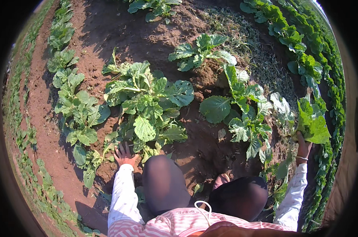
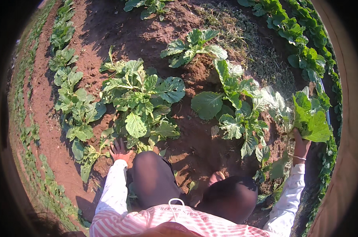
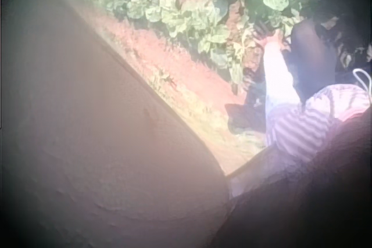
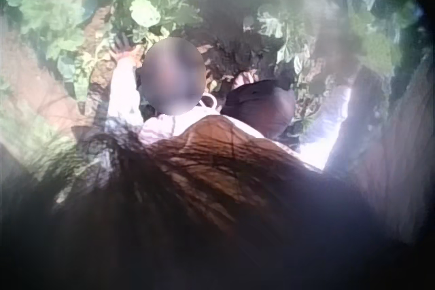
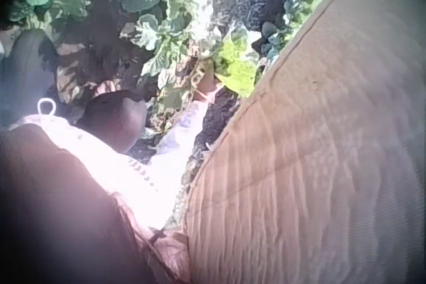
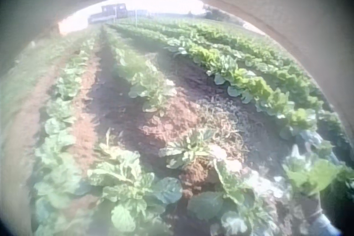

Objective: The person pulls green leafy plants from the soil by hand and gathers them while moving through rows in an outdoor field.

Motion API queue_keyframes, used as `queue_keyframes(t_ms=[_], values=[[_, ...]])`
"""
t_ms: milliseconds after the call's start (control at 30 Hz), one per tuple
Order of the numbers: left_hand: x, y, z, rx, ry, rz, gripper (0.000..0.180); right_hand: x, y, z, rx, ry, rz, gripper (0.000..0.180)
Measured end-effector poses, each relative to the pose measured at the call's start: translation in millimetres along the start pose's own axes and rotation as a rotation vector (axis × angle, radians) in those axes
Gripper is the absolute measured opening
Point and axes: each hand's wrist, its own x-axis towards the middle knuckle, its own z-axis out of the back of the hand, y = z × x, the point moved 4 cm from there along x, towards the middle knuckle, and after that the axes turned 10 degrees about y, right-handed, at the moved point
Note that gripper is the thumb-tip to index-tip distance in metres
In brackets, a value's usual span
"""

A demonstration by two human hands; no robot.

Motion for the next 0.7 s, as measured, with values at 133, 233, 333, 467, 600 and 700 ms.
queue_keyframes(t_ms=[133,233,333,467,600,700], values=[[0,-2,4,-0.016,-0.043,0.035,0.093,28,107,-205,0.331,0.684,-0.198,0.040],[-2,-7,14,-0.043,0.028,0.067,0.094,-2,151,-286,-0.383,1.337,0.325,0.054],[-6,-8,29,-0.095,0.019,0.006,0.090,-55,164,-258,-0.816,1.469,0.693,0.056],[-4,-11,30,-0.008,0.096,0.032,0.084,-116,167,-192,-0.801,1.711,0.318,0.048],[-2,-12,22,0.084,0.014,0.029,0.087,-150,179,-148,-0.682,1.519,0.231,0.043],[1,-12,23,0.033,0.059,0.036,0.092,-158,171,-135,-0.563,1.398,0.177,0.044]])
